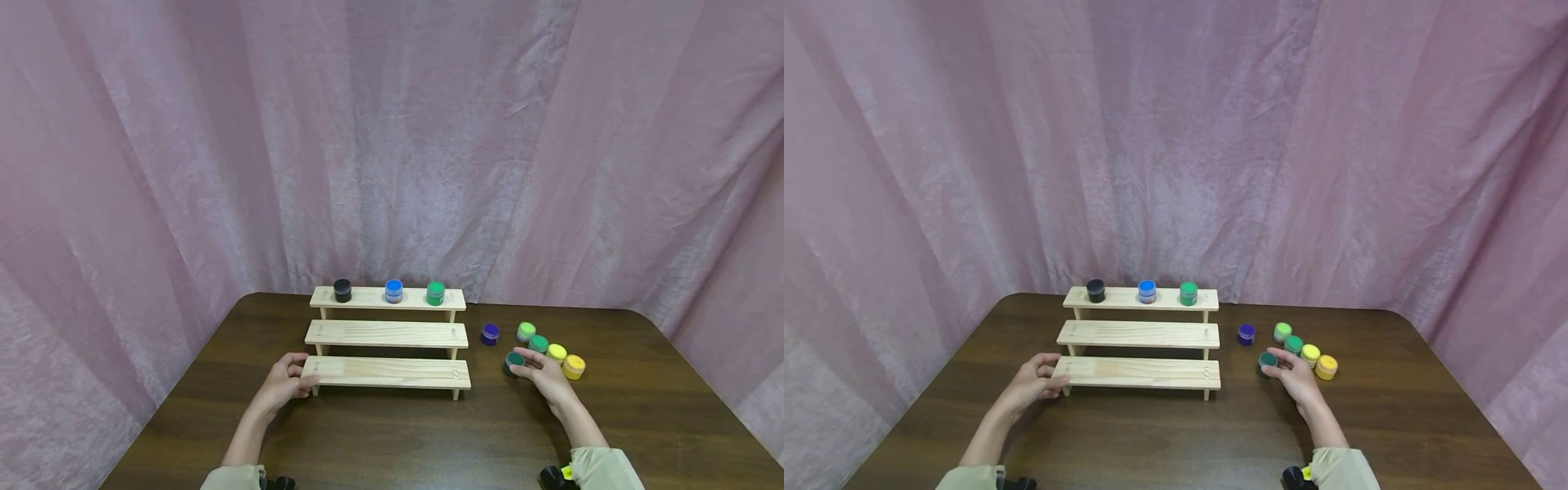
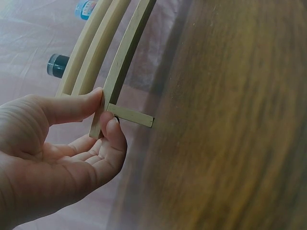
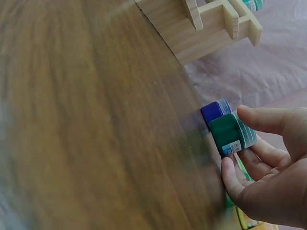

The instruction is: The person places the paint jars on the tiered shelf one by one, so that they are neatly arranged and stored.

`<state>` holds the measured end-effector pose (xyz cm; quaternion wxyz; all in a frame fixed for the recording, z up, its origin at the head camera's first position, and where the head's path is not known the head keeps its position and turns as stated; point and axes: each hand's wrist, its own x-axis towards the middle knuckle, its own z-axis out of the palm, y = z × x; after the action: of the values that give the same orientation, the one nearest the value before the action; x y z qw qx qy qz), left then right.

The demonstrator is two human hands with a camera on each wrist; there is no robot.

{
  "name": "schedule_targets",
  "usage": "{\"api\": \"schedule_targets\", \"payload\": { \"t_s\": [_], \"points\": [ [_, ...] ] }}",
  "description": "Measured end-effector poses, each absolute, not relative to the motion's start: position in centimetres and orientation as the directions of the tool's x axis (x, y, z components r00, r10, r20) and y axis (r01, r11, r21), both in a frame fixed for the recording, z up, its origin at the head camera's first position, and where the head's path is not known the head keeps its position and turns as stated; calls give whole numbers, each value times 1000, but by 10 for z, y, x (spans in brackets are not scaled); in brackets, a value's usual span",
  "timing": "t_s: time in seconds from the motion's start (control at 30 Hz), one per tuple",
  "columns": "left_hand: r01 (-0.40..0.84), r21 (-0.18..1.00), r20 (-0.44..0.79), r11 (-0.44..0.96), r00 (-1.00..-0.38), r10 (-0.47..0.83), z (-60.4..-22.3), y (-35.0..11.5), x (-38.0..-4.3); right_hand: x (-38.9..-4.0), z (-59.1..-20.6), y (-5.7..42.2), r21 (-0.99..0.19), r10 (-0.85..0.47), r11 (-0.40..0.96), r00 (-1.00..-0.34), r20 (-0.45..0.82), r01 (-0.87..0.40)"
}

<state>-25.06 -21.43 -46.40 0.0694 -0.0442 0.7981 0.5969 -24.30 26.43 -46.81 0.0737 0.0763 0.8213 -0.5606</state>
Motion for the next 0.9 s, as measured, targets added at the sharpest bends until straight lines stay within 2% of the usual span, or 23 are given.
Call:
{"api": "schedule_targets", "payload": {
  "t_s": [0.9],
  "points": [
    [-152, 951, -160, 270, -987, 8, -464, -215, -250, -255, -428, 248, -930, 21, 349, -993, -118, 117]
  ]
}}
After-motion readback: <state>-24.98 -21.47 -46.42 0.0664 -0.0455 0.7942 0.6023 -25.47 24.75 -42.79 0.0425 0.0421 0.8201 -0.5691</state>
